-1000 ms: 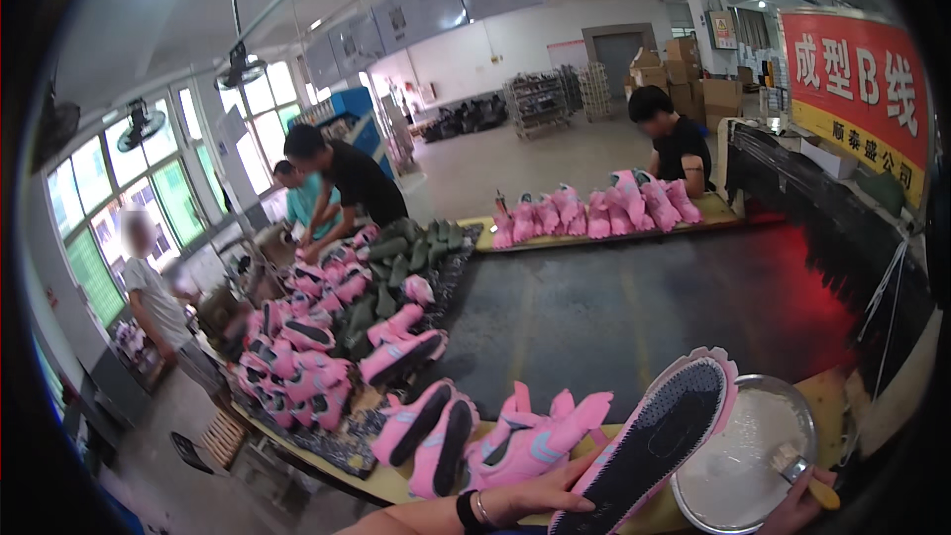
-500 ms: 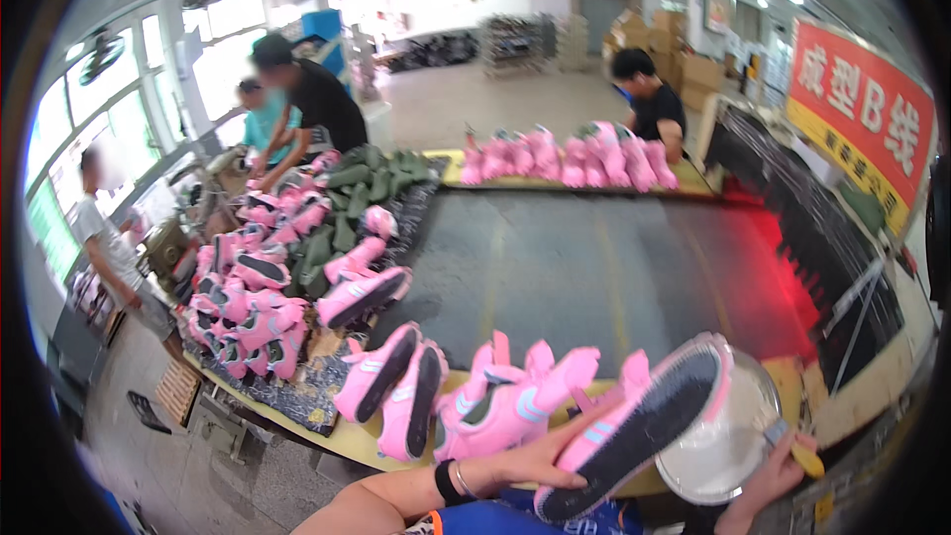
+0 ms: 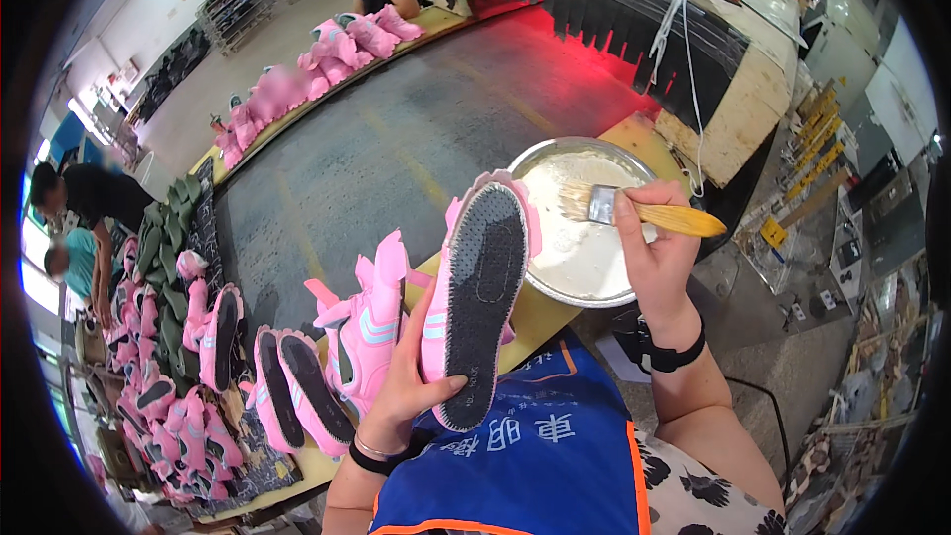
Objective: The worker applies white adhesive to the soles of pink shoe uppers using a brush at a factory workstation.
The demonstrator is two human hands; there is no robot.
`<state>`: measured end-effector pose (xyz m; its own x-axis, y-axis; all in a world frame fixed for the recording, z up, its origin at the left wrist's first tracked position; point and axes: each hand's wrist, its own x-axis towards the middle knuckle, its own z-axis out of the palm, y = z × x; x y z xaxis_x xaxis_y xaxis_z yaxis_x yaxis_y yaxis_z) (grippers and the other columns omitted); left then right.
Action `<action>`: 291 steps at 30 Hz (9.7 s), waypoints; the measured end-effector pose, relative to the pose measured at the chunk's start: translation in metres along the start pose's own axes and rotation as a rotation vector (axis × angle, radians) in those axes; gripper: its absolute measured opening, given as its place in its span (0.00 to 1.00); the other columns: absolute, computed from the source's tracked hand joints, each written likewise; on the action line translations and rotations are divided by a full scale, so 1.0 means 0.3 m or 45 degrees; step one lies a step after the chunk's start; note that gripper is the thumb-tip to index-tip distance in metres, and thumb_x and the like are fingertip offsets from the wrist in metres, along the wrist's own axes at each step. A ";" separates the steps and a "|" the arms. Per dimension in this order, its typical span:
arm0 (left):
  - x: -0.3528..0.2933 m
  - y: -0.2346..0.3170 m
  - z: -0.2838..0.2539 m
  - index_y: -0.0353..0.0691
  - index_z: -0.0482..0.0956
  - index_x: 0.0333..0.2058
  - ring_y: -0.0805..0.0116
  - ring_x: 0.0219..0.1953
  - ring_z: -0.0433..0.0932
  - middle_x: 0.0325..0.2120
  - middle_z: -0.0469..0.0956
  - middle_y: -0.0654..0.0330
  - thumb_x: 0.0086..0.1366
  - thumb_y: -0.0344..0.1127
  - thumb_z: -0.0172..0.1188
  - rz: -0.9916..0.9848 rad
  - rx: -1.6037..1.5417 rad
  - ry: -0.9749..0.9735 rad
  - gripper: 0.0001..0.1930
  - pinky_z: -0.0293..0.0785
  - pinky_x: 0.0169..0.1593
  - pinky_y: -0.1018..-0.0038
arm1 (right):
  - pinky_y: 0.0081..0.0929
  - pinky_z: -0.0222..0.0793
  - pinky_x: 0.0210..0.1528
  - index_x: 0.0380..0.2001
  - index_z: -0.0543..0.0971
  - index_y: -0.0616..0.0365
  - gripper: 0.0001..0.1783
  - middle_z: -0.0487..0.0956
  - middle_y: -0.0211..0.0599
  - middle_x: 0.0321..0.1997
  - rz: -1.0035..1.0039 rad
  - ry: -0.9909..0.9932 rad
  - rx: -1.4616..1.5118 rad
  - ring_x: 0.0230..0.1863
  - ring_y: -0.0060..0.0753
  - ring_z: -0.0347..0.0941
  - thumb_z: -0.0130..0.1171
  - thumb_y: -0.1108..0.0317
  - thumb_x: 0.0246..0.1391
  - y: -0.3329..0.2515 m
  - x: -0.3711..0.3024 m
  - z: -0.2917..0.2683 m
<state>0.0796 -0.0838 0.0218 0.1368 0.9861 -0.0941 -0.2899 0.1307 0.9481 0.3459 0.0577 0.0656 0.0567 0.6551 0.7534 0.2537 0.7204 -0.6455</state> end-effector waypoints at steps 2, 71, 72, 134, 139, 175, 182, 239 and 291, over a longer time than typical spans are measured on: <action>0.013 -0.016 0.003 0.35 0.46 0.73 0.62 0.69 0.59 0.66 0.61 0.51 0.46 0.38 0.72 0.080 0.168 -0.081 0.59 0.53 0.70 0.66 | 0.18 0.66 0.30 0.34 0.76 0.63 0.05 0.74 0.31 0.28 -0.042 0.000 0.096 0.27 0.19 0.71 0.64 0.76 0.59 -0.035 0.011 0.028; 0.006 0.026 0.073 0.35 0.47 0.71 0.58 0.64 0.69 0.63 0.66 0.48 0.47 0.40 0.69 -0.138 -0.081 -0.043 0.56 0.64 0.66 0.65 | 0.17 0.61 0.24 0.28 0.73 0.61 0.07 0.71 0.26 0.20 0.029 -0.068 0.180 0.21 0.13 0.68 0.62 0.77 0.56 0.059 0.016 0.036; 0.005 0.030 0.072 0.36 0.46 0.71 0.55 0.64 0.69 0.63 0.66 0.46 0.48 0.37 0.69 -0.148 -0.085 -0.077 0.55 0.63 0.68 0.63 | 0.18 0.62 0.24 0.28 0.73 0.61 0.07 0.72 0.27 0.21 0.081 -0.190 0.142 0.21 0.15 0.69 0.62 0.76 0.56 0.053 0.018 0.035; -0.005 -0.008 0.030 0.35 0.44 0.73 0.62 0.70 0.59 0.68 0.59 0.52 0.49 0.41 0.66 -0.375 -0.179 -0.225 0.56 0.50 0.71 0.69 | 0.27 0.70 0.33 0.31 0.83 0.60 0.08 0.81 0.34 0.29 0.180 -0.601 0.002 0.30 0.29 0.79 0.71 0.70 0.49 0.011 0.056 -0.015; -0.002 -0.015 0.025 0.35 0.44 0.73 0.63 0.69 0.60 0.67 0.60 0.53 0.47 0.39 0.67 -0.343 -0.137 -0.233 0.56 0.50 0.71 0.69 | 0.28 0.69 0.25 0.30 0.80 0.60 0.07 0.79 0.35 0.22 0.261 -0.554 -0.556 0.21 0.30 0.76 0.66 0.69 0.52 0.010 0.028 0.007; -0.971 0.084 -0.630 0.51 0.60 0.68 0.46 0.57 0.72 0.57 0.70 0.46 0.36 0.36 0.71 0.114 1.600 1.976 0.54 0.70 0.61 0.58 | 0.38 0.71 0.42 0.42 0.74 0.75 0.20 0.78 0.46 0.37 0.195 0.281 -0.229 0.33 0.38 0.69 0.68 0.67 0.57 0.031 0.053 -0.065; -1.210 -0.132 -0.811 0.49 0.62 0.66 0.50 0.61 0.70 0.60 0.71 0.51 0.38 0.34 0.70 -0.050 1.246 2.022 0.51 0.66 0.65 0.61 | 0.31 0.68 0.41 0.46 0.74 0.70 0.19 0.75 0.38 0.36 0.120 0.253 -0.232 0.35 0.30 0.68 0.62 0.62 0.63 0.069 0.076 -0.025; -0.461 -0.309 -0.634 0.35 0.57 0.68 0.44 0.74 0.49 0.69 0.56 0.41 0.72 0.54 0.47 -0.335 1.566 2.045 0.35 0.39 0.71 0.39 | 0.23 0.70 0.34 0.44 0.79 0.56 0.13 0.80 0.31 0.41 0.747 0.750 0.871 0.35 0.27 0.75 0.61 0.61 0.61 0.354 0.143 -0.298; -0.172 -0.061 -0.268 0.35 0.58 0.66 0.55 0.61 0.71 0.58 0.70 0.46 0.47 0.40 0.72 -0.009 0.859 0.963 0.48 0.69 0.62 0.61 | 0.19 0.70 0.39 0.51 0.73 0.59 0.15 0.80 0.33 0.41 1.004 -0.112 1.437 0.38 0.21 0.74 0.53 0.60 0.69 0.238 -0.039 -0.156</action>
<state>0.0016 -0.1288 -0.0151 -0.5673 0.8223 -0.0458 0.3365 0.2822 0.8984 0.4085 0.0909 0.0165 -0.2526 0.9540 0.1616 -0.7322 -0.0793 -0.6765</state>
